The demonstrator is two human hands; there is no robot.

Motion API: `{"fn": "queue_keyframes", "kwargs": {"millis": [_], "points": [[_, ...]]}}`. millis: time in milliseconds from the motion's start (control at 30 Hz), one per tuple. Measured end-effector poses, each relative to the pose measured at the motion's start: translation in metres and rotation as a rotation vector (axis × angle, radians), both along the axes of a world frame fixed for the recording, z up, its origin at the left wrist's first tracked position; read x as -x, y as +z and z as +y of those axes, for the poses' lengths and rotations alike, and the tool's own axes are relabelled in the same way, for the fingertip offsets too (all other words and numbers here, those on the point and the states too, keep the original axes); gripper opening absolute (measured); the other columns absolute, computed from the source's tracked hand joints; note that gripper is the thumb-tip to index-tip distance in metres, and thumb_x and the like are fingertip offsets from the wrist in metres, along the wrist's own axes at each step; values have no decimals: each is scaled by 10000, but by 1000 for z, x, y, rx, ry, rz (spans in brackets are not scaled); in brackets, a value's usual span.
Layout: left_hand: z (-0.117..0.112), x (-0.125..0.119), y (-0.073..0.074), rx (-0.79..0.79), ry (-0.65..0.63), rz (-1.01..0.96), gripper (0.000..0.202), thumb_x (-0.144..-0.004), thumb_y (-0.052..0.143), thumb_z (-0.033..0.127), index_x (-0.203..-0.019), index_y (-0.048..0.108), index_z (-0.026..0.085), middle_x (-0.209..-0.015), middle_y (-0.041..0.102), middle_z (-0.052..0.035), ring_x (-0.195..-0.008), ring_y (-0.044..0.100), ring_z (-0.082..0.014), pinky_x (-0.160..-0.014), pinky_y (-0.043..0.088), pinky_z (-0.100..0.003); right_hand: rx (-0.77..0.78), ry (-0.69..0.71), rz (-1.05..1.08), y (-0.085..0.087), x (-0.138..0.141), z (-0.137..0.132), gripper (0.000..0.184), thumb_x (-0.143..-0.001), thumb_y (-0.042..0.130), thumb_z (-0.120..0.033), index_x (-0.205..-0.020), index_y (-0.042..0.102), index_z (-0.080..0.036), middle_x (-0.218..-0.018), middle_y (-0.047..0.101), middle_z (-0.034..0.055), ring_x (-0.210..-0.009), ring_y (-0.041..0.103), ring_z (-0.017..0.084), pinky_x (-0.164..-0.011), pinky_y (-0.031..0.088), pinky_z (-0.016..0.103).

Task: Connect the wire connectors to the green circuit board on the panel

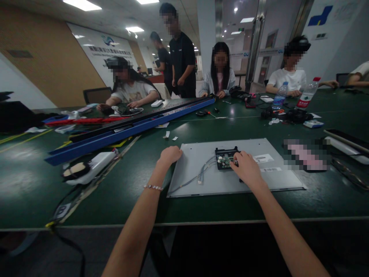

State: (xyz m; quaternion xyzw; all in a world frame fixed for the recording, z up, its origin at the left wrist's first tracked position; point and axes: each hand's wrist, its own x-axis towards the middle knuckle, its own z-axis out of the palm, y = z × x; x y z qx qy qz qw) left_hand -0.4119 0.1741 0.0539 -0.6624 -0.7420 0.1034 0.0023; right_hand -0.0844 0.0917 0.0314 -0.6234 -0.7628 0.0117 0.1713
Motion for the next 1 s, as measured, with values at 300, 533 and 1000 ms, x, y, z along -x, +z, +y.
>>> {"fn": "queue_keyframes", "kwargs": {"millis": [300,533,1000], "points": [[-1,0,0,-10,-12,-1,491,-899,326,348,-1025,721,84,-1076,686,-222,-1025,651,-305,-852,506,-356,-4,4,27,0,0,0,176,-921,506,-348,-942,584,-191,-990,587,92,-932,546,253,-754,419,331],[-1,0,-2,-15,-12,0,503,-897,320,358,-1029,719,83,-1090,681,-224,-1032,647,-313,-858,504,-367,-32,-9,96,-2,0,1,201,-942,464,-337,-938,610,-199,-1005,586,95,-959,553,247,-774,440,332],[-3,-2,1,-3,1,-7,505,-900,315,364,-1043,711,86,-1103,678,-220,-1051,642,-301,-867,499,-347,-13,130,132,-3,-21,28,397,-956,384,-326,-1266,549,-139,-1299,556,143,-1175,523,268,-962,428,397]]}}
